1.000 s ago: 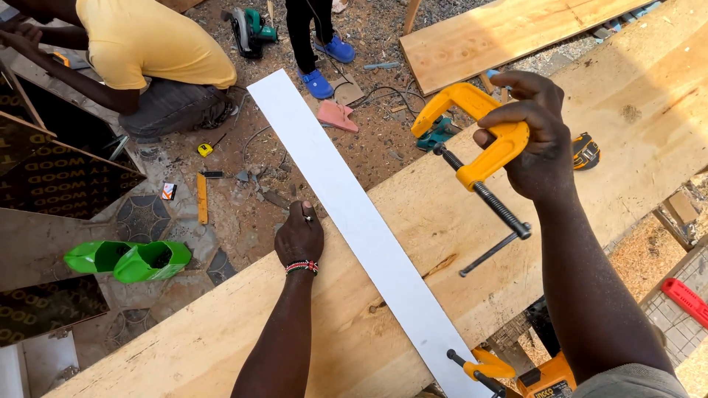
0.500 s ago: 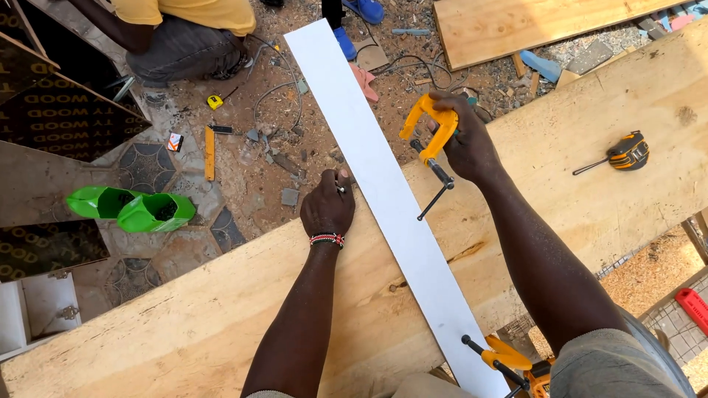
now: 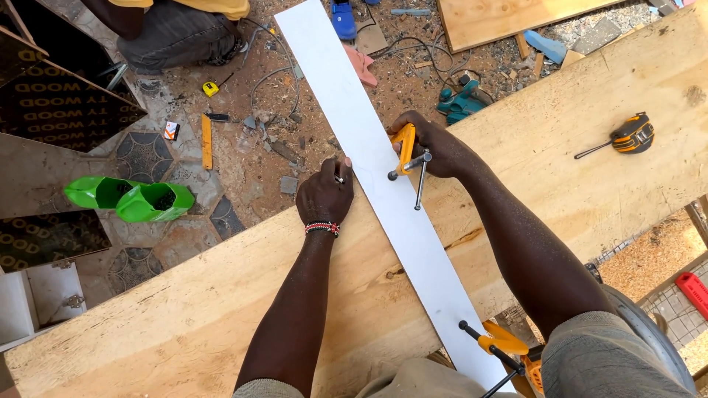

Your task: Measuring, marking, and cutting a wooden board using a circular saw and a clamped guide.

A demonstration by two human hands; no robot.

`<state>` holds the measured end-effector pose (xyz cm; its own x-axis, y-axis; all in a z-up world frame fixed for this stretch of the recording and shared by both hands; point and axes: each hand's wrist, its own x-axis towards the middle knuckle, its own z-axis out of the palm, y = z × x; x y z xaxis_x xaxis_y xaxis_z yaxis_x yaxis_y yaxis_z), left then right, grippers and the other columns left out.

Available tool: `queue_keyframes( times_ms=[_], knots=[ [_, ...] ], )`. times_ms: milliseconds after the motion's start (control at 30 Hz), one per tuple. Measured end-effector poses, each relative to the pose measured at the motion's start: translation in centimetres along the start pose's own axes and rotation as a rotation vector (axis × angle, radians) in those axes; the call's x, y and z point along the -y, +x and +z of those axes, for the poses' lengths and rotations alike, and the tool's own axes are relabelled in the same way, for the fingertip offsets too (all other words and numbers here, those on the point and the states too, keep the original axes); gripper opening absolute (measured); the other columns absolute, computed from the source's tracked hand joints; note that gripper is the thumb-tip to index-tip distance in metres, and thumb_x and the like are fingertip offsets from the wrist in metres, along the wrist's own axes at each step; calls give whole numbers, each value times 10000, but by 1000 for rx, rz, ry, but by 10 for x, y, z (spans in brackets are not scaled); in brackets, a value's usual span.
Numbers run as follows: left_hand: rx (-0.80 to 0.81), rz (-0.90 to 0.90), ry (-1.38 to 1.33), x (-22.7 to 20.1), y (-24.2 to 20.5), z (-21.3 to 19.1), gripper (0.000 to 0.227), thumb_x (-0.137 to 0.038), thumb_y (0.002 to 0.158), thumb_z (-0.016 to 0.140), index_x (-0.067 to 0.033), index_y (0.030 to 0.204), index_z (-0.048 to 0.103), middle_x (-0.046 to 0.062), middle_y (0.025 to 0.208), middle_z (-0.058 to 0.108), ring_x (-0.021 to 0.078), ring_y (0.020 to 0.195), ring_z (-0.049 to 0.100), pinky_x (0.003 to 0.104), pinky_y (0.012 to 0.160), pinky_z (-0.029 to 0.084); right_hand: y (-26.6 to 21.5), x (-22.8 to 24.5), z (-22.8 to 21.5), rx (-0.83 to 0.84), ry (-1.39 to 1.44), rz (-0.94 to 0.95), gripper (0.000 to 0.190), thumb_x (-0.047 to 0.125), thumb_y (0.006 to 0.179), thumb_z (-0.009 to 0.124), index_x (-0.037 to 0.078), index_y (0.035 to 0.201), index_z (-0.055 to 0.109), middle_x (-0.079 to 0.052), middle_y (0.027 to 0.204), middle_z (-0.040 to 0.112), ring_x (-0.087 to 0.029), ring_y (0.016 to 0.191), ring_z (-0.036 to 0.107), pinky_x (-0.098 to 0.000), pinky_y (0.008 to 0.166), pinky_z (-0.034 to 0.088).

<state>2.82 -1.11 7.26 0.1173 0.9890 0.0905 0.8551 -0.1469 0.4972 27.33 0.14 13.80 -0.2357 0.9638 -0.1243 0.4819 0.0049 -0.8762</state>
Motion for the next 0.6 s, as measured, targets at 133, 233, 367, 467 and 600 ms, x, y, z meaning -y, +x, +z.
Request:
queue_keyframes(
  times_ms=[133,233,367,467,600],
  knots=[
    [14,-11,-19,2,0,1,444,-553,1083,410,-186,921,601,154,653,701,346,752,761,476,710,569,-7,-4,13,-24,10,25,256,137,1048,636,70,1264,518,-308,1120,662,-539,1056,656,-619,935,484],
    [-26,-48,-95,6,0,3,390,-468,1106,351,-179,984,584,146,666,678,360,774,749,487,715,575,-6,-25,25,-103,56,12,292,184,1063,645,121,1328,540,-222,1183,633,-457,1176,623,-582,1023,463],
    [-102,-29,-197,5,-3,-4,305,-386,1111,373,-168,1023,567,135,719,653,373,806,723,503,717,563,-7,-37,48,-225,183,-14,350,226,1075,652,126,1399,567,-184,1158,652,-379,1149,580,-541,1053,421],
    [-187,6,-410,8,-7,0,284,-383,1121,394,-167,1051,564,105,786,636,340,843,700,465,762,560,-8,-40,57,-349,214,-54,374,243,1099,627,113,1442,554,-181,1219,627,-333,1229,515,-516,1139,374],
    [-293,10,-673,-20,-24,-22,229,-396,1095,513,-181,1068,588,22,867,644,205,883,674,358,842,548,-8,-45,63,-403,240,-63,318,274,1082,670,170,1379,619,-141,1191,653,-317,1235,533,-488,1141,362]
  ],
)
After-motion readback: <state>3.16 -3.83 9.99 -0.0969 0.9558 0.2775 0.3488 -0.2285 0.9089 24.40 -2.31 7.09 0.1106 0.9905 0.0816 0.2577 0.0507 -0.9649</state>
